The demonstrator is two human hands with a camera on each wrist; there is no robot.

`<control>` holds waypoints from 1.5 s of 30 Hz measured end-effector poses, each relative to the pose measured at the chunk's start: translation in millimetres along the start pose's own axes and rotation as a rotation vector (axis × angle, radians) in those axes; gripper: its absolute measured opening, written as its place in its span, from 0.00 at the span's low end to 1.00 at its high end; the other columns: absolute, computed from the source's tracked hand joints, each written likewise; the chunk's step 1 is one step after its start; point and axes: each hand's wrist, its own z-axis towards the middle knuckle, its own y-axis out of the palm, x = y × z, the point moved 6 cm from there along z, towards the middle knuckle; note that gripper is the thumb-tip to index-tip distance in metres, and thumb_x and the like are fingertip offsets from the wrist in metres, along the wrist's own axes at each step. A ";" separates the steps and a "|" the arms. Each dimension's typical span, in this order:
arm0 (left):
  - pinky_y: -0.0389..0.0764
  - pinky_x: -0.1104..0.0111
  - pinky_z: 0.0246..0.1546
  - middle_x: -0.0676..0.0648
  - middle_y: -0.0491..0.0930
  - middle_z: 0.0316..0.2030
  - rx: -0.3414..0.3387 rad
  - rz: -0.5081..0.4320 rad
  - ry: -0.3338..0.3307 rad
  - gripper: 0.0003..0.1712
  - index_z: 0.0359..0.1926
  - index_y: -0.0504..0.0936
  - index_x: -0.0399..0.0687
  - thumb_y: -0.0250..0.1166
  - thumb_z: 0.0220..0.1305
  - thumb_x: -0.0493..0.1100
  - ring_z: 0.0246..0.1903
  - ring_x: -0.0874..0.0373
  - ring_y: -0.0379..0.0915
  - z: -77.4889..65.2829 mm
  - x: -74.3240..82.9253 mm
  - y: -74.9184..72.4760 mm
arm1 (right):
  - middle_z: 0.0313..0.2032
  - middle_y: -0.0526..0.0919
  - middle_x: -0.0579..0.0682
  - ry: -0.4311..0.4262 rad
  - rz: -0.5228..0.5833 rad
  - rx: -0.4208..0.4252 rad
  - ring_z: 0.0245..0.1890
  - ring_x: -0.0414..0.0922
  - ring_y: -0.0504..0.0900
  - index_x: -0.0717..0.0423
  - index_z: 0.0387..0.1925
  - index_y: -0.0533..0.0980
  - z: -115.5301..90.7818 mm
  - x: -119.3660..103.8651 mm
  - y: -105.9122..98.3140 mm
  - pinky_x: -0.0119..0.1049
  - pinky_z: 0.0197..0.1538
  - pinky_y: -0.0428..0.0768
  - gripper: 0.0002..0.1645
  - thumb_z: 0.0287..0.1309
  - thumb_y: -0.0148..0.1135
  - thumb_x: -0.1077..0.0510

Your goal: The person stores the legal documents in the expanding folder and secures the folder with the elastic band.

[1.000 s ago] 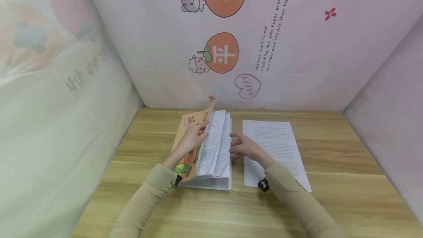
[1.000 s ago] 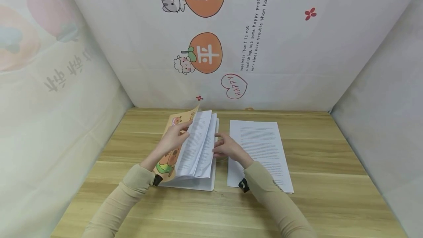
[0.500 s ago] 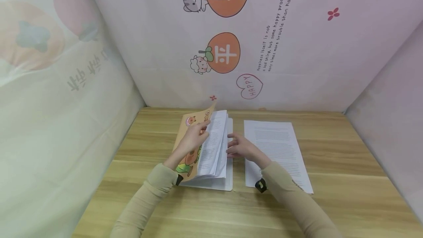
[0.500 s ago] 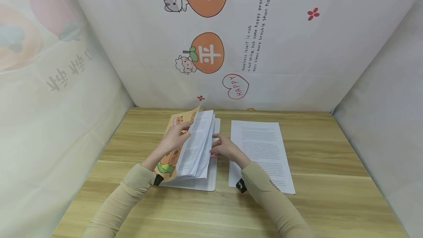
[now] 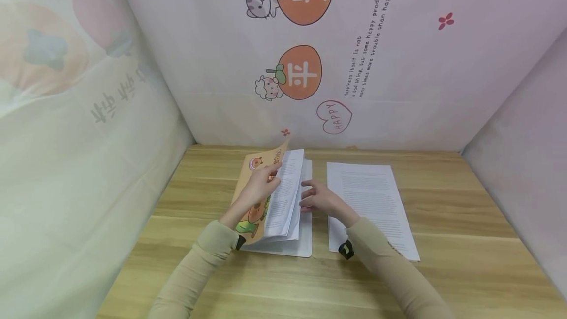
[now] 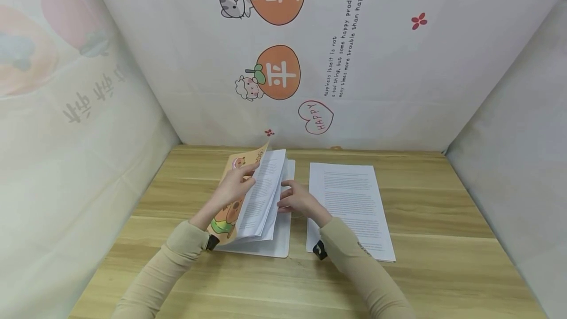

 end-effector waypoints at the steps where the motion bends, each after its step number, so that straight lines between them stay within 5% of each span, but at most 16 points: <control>1: 0.64 0.76 0.17 0.33 0.77 0.61 -0.003 -0.003 -0.002 0.30 0.70 0.69 0.39 0.54 0.66 0.36 0.41 0.48 0.78 0.0 -0.1 0.4 | 0.58 0.75 0.71 -0.003 0.003 -0.003 0.42 0.48 0.86 0.66 0.73 0.53 0.0 -0.4 0.5 0.44 0.52 0.85 0.45 0.58 0.61 0.67; 6: 0.63 0.76 0.15 0.32 0.76 0.62 -0.006 -0.011 -0.011 0.30 0.70 0.69 0.40 0.54 0.66 0.36 0.33 0.53 0.76 -0.2 0.0 0.8 | 0.57 0.74 0.71 -0.010 0.021 -0.008 0.41 0.47 0.86 0.67 0.72 0.54 -0.1 -1.0 1.1 0.44 0.51 0.85 0.44 0.57 0.61 0.68; 12: 0.59 0.77 0.12 0.30 0.76 0.60 -0.010 -0.014 0.004 0.31 0.70 0.68 0.39 0.53 0.65 0.35 0.13 0.64 0.54 -0.6 1.5 -0.1 | 0.56 0.76 0.70 -0.033 -0.019 -0.009 0.40 0.46 0.86 0.69 0.68 0.60 -2.3 0.2 -4.3 0.42 0.48 0.86 0.38 0.58 0.62 0.66; 23: 0.59 0.77 0.12 0.31 0.76 0.61 -0.006 -0.017 0.011 0.31 0.70 0.69 0.39 0.53 0.65 0.34 0.12 0.65 0.51 -2.4 0.4 1.3 | 0.54 0.76 0.72 -0.106 -0.080 0.023 0.40 0.46 0.86 0.75 0.65 0.64 -17.5 6.5 -32.4 0.49 0.52 0.85 0.34 0.58 0.61 0.66; 29: 0.58 0.77 0.12 0.31 0.76 0.61 -0.008 -0.020 0.028 0.30 0.69 0.69 0.38 0.53 0.65 0.34 0.11 0.65 0.50 -0.6 0.4 2.4 | 0.53 0.76 0.72 -0.074 -0.089 0.073 0.46 0.58 0.85 0.75 0.64 0.63 -27.9 16.6 -53.2 0.50 0.51 0.85 0.33 0.59 0.61 0.67; 36: 0.59 0.77 0.13 0.32 0.78 0.59 -0.005 -0.014 0.037 0.30 0.69 0.69 0.38 0.53 0.65 0.34 0.12 0.65 0.51 -0.2 1.5 3.8 | 0.50 0.80 0.67 -0.010 -0.222 0.170 0.41 0.47 0.86 0.72 0.63 0.66 -41.5 31.5 -79.7 0.41 0.47 0.86 0.33 0.60 0.64 0.62; 45: 0.59 0.77 0.13 0.32 0.76 0.62 -0.003 -0.027 0.026 0.31 0.70 0.68 0.38 0.54 0.65 0.34 0.12 0.65 0.52 -1.9 1.2 5.6 | 0.49 0.80 0.70 -0.006 -0.327 0.255 0.42 0.50 0.86 0.74 0.62 0.66 -63.4 39.0 -104.1 0.43 0.46 0.86 0.34 0.60 0.64 0.59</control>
